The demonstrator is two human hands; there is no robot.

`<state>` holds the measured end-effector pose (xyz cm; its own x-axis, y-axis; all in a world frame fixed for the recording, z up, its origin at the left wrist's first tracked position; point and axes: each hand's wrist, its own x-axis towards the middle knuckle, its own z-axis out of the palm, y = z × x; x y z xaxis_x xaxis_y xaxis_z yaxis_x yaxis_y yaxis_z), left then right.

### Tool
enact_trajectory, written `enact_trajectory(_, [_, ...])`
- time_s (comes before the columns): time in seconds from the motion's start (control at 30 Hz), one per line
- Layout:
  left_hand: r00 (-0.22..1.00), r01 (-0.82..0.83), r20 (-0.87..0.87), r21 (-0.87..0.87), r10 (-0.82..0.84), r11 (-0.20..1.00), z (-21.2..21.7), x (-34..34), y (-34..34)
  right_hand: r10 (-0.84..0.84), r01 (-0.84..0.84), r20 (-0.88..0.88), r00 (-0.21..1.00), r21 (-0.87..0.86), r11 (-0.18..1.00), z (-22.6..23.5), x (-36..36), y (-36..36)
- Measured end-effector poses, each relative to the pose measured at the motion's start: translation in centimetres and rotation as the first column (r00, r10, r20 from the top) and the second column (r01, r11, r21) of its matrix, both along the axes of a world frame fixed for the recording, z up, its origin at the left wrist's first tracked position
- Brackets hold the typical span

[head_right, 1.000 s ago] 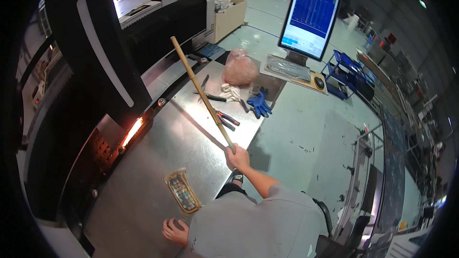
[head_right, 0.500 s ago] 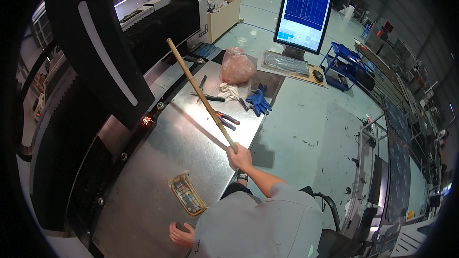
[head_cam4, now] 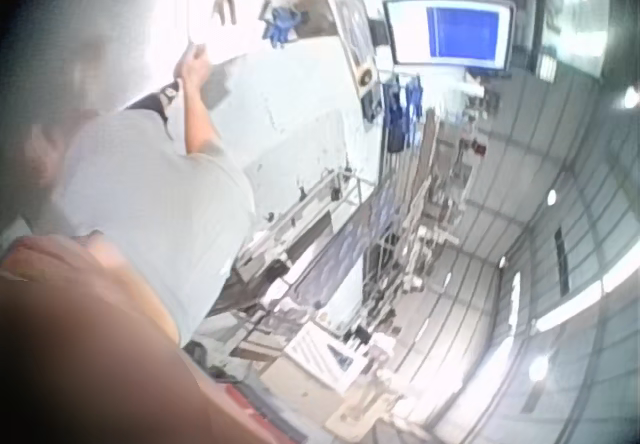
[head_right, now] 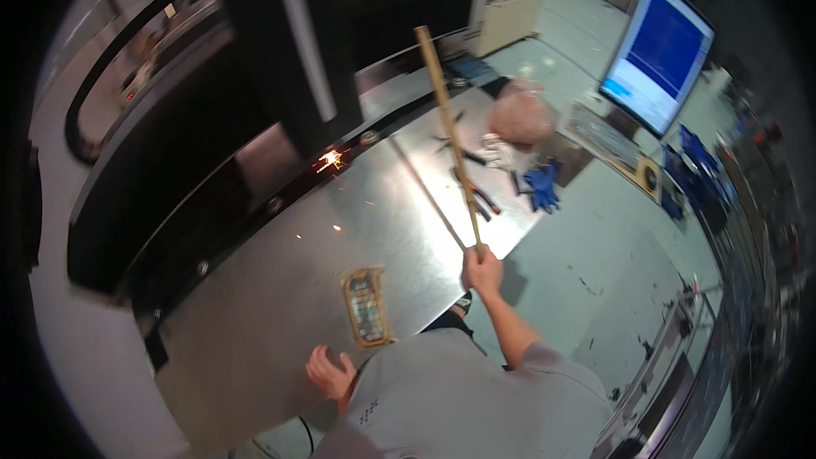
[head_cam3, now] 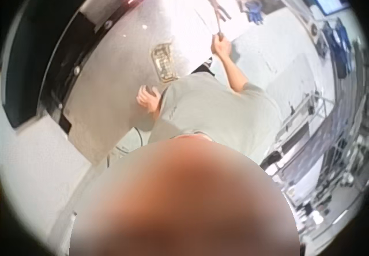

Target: The person operates a laser cutting machine using a handheld control panel and a long wooden stick. They repeatedly press buttons on the control panel and use the stick to interact with the machine's work area while sparks are visible from the laser head.

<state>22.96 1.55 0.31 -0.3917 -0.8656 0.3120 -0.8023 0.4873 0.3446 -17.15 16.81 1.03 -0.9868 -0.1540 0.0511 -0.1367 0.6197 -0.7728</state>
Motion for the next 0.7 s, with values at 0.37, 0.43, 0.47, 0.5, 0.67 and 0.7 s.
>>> enact_trajectory(0.37, [0.998,-0.057,-0.019,0.181,0.061,0.982,2.8,-1.1,0.6,0.022,-0.021,-0.118,0.993,0.012,1.0,-1.3,-0.9,0.6])
enact_trajectory(0.43, [0.998,-0.053,-0.014,0.173,0.057,0.983,2.8,-1.1,0.6,0.021,-0.019,-0.111,0.994,0.013,1.0,-1.2,-0.9,0.6])
enact_trajectory(0.47, [0.998,-0.052,-0.012,0.173,0.055,0.983,2.7,-1.0,0.6,0.019,-0.017,-0.112,0.994,0.018,1.0,-1.2,-0.9,0.6])
enact_trajectory(0.5, [0.998,-0.052,-0.011,0.171,0.055,0.984,2.7,-1.0,0.6,0.029,-0.029,-0.117,0.993,0.002,1.0,-1.2,-0.9,0.6])
enact_trajectory(0.67, [0.999,-0.038,-0.024,0.132,0.042,0.991,2.6,-0.3,0.9,0.008,-0.004,-0.135,0.991,0.026,1.0,-1.5,-0.1,1.0])
enact_trajectory(0.7, [0.999,-0.038,-0.021,0.132,0.041,0.99,2.5,-0.3,0.9,0.024,-0.023,-0.14,0.99,0.007,1.0,-1.5,0.0,1.1])
